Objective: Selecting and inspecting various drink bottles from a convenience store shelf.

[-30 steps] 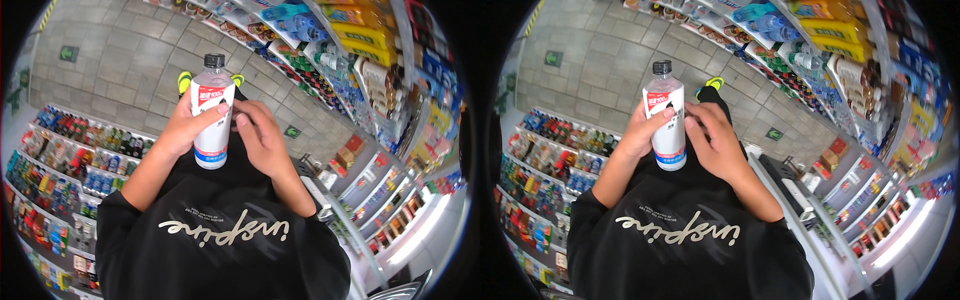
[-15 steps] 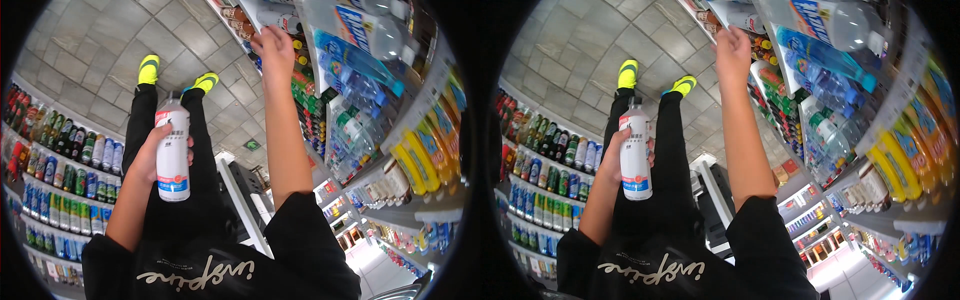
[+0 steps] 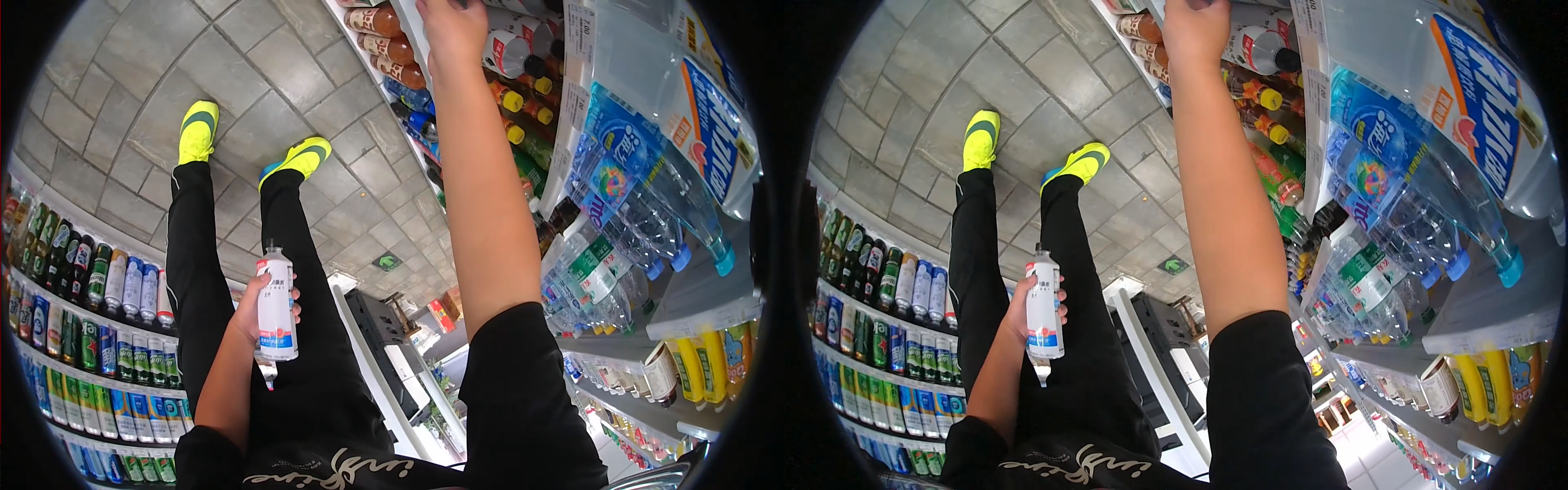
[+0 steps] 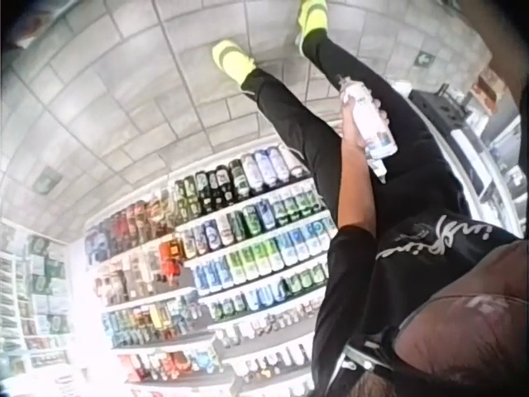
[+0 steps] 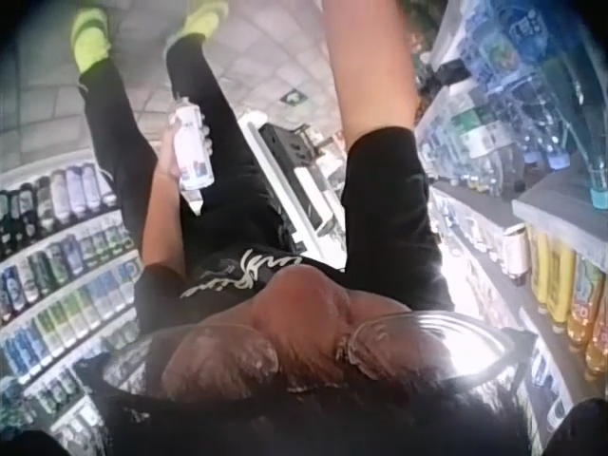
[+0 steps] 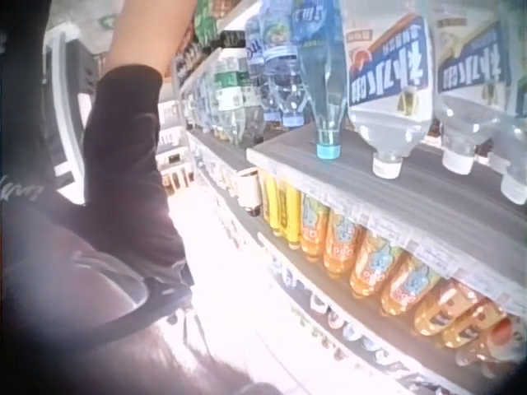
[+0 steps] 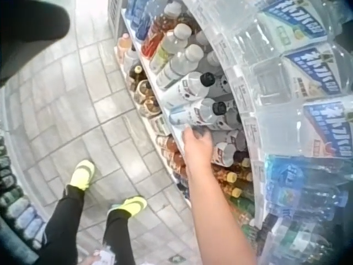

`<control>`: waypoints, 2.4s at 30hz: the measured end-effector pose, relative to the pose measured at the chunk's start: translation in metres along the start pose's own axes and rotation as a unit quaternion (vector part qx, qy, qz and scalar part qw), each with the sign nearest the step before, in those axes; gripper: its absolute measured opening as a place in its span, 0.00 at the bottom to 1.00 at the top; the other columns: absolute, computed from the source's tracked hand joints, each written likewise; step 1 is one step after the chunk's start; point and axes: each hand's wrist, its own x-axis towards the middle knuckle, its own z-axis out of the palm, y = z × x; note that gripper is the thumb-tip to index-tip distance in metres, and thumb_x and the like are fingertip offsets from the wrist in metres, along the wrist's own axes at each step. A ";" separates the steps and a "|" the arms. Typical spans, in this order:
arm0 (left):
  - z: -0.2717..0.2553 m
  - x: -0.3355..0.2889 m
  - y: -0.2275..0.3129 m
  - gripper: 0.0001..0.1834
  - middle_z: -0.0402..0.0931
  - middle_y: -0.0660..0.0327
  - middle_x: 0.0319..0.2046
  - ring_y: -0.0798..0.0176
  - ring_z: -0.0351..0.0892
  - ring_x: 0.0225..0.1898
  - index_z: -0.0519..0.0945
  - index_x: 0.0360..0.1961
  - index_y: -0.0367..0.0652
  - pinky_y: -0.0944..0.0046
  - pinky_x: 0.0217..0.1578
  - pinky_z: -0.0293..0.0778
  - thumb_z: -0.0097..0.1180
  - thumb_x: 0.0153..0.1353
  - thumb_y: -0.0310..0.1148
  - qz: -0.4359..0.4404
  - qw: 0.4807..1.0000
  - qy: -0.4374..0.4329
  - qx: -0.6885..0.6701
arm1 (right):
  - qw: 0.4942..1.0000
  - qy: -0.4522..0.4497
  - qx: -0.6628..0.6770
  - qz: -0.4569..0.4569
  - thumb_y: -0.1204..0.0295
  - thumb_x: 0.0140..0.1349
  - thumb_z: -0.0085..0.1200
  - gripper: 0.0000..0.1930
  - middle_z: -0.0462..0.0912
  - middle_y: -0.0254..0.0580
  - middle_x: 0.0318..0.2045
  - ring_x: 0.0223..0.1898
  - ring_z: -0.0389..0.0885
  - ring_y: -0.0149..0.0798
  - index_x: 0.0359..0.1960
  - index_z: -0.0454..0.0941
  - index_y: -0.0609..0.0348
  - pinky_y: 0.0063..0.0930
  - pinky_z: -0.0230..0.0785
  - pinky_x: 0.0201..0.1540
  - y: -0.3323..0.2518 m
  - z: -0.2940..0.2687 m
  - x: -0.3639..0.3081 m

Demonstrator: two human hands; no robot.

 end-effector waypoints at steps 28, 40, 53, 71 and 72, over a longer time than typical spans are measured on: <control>-0.032 0.020 -0.005 0.35 0.78 0.54 0.36 0.49 0.80 0.31 0.74 0.57 0.41 0.47 0.36 0.79 0.59 0.58 0.57 -0.002 0.997 -0.065 -0.037 | 0.997 0.037 -0.047 -0.048 0.80 0.71 0.42 0.27 0.71 0.58 0.49 0.41 0.85 0.51 0.67 0.45 0.62 0.37 0.83 0.38 -0.036 -0.031 -0.010; -0.034 0.017 -0.006 0.34 0.78 0.54 0.37 0.50 0.80 0.32 0.74 0.57 0.42 0.48 0.37 0.80 0.59 0.58 0.56 -0.008 0.996 -0.075 -0.044 | 0.988 0.132 -0.074 0.015 0.52 0.72 0.53 0.19 0.75 0.37 0.23 0.15 0.75 0.35 0.35 0.75 0.56 0.27 0.67 0.12 -0.085 -0.031 0.032; -0.037 0.019 -0.006 0.37 0.77 0.55 0.38 0.50 0.80 0.32 0.73 0.58 0.43 0.47 0.37 0.78 0.59 0.57 0.59 -0.014 0.996 -0.079 -0.023 | 0.978 0.155 -0.133 0.041 0.45 0.71 0.51 0.24 0.77 0.37 0.24 0.16 0.77 0.39 0.37 0.77 0.56 0.32 0.70 0.14 -0.070 -0.046 0.077; -0.034 0.022 -0.006 0.36 0.77 0.55 0.38 0.51 0.79 0.32 0.73 0.59 0.43 0.46 0.38 0.78 0.58 0.58 0.59 -0.014 0.997 -0.071 -0.031 | 0.899 0.148 -0.385 -0.149 0.61 0.69 0.57 0.26 0.82 0.60 0.34 0.24 0.85 0.42 0.55 0.61 0.70 0.31 0.79 0.22 -0.068 -0.040 -0.032; -0.034 0.022 -0.006 0.37 0.77 0.55 0.38 0.51 0.79 0.32 0.73 0.59 0.43 0.46 0.38 0.78 0.58 0.57 0.59 -0.015 0.997 -0.075 -0.028 | 0.941 0.111 -0.308 -0.082 0.63 0.70 0.56 0.27 0.83 0.61 0.29 0.19 0.84 0.41 0.54 0.58 0.73 0.30 0.79 0.20 -0.070 -0.032 -0.040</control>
